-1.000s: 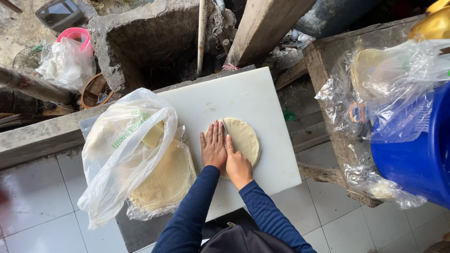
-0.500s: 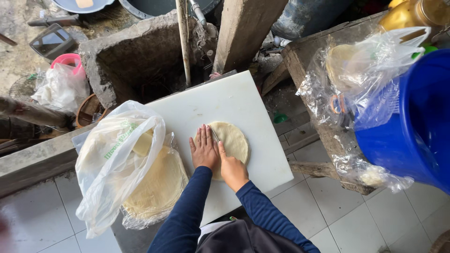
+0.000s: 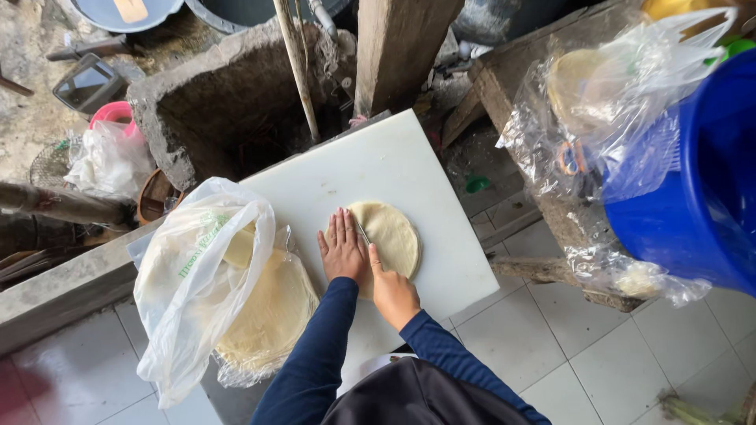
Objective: The person takes a stack of thin dough wrappers from a plastic bag, folds them by hand into a triangle, and cuts the stack into smaller triangular pieces using a knife on a white cutting board.
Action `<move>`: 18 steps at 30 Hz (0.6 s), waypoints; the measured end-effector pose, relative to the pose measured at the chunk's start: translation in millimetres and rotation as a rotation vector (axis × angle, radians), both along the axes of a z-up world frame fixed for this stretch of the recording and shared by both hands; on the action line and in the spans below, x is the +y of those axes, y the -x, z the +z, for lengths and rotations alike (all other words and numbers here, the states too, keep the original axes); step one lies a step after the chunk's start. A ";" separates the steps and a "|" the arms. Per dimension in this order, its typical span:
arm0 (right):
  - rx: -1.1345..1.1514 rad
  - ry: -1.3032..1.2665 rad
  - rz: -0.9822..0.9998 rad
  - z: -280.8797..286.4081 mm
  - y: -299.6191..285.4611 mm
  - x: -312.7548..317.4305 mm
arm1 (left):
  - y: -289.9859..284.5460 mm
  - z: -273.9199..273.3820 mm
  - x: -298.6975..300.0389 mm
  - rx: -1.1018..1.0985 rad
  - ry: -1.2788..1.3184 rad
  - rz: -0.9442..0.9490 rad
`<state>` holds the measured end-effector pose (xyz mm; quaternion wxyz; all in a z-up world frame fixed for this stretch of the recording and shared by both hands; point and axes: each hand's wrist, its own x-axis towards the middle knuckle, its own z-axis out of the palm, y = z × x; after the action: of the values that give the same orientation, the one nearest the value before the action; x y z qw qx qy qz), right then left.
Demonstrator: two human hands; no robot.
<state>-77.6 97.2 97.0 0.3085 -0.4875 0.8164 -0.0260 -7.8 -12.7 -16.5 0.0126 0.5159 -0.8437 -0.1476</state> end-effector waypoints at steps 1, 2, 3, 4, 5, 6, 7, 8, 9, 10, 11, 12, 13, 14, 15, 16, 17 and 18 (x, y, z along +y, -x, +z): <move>0.001 0.012 -0.002 -3.1 -4.5 -1.1 | -2.4 2.4 -0.6 -0.010 0.015 -0.005; 0.014 0.027 -0.005 -7.0 -6.7 -5.6 | -1.0 4.2 -1.9 -0.009 0.032 -0.011; 0.027 0.043 -0.007 -9.9 -9.0 -8.6 | -1.1 6.3 -1.6 -0.008 0.050 -0.017; 0.019 0.076 -0.014 -12.0 -6.9 -13.8 | 1.8 8.4 -4.3 -0.004 0.044 -0.010; 0.010 0.109 -0.020 -13.1 -4.7 -18.0 | 3.0 10.6 -6.0 0.001 0.037 -0.003; 0.003 0.146 -0.023 -14.0 -2.6 -22.5 | 3.9 12.2 -7.7 0.006 0.034 0.007; 0.015 0.154 -0.018 -14.3 -1.5 -26.3 | 4.6 13.3 -8.9 0.019 0.029 0.016; 0.027 0.161 -0.015 -13.2 -0.6 -26.9 | 4.2 14.2 -10.2 0.032 0.023 0.023; 0.040 0.169 -0.012 -11.8 1.5 -25.5 | 5.0 14.3 -10.5 0.044 0.018 0.030; 0.022 0.175 -0.011 -10.9 2.9 -19.1 | 3.7 12.8 -7.2 0.047 0.022 0.034; 0.004 0.182 -0.009 -9.2 6.8 -10.1 | 2.9 11.1 -3.4 0.050 0.027 0.037; -0.014 0.199 -0.007 -7.1 10.7 -9.2 | 2.7 11.0 -8.2 0.054 0.043 0.040; -0.007 0.172 0.015 -4.8 11.0 -5.8 | 1.2 11.2 -11.6 0.051 0.060 0.043; 0.003 0.136 0.034 -3.4 11.4 -0.2 | 1.5 10.2 -9.8 0.052 0.070 0.043; 0.013 0.101 0.052 -3.8 12.7 -0.7 | 2.3 8.6 -9.0 0.052 0.080 0.043; 0.019 0.135 0.049 -5.4 11.9 -1.9 | 1.2 6.5 -6.6 0.062 0.102 0.040; 0.024 0.169 0.045 -7.8 10.4 -5.4 | 1.0 4.3 -4.7 0.072 0.124 0.037; 0.025 0.199 0.038 -10.5 5.5 -8.1 | -2.2 2.4 -0.6 0.078 0.142 0.030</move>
<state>-83.1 89.1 86.5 0.2488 -0.5313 0.8042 -0.0949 -5.5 -13.3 -14.0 0.0842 0.5203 -0.8431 -0.1069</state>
